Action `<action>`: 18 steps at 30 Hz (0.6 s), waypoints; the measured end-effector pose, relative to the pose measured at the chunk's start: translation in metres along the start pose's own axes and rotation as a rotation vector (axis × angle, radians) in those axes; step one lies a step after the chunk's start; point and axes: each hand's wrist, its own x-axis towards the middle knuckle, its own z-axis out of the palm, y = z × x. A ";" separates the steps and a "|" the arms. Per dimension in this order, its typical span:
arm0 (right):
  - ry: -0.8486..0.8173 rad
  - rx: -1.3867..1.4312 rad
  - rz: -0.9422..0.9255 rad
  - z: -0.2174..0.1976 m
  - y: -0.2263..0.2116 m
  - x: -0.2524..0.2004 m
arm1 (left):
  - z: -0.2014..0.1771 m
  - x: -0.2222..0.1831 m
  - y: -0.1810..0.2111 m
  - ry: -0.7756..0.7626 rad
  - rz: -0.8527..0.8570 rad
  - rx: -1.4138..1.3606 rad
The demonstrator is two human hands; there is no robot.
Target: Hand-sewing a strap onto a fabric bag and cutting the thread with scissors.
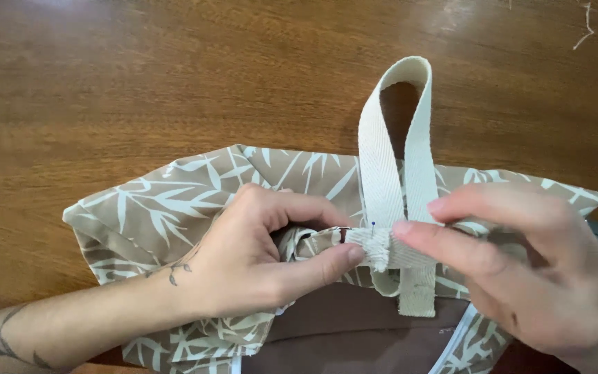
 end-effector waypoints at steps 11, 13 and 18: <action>-0.099 -0.223 -0.359 -0.006 0.000 0.016 | 0.001 -0.001 -0.003 0.009 0.005 -0.009; -0.027 -0.213 -0.408 -0.001 0.006 0.014 | 0.002 -0.001 -0.003 0.019 -0.003 -0.001; -0.032 -0.224 -0.385 0.000 0.004 0.011 | 0.002 -0.001 -0.003 0.021 -0.002 -0.007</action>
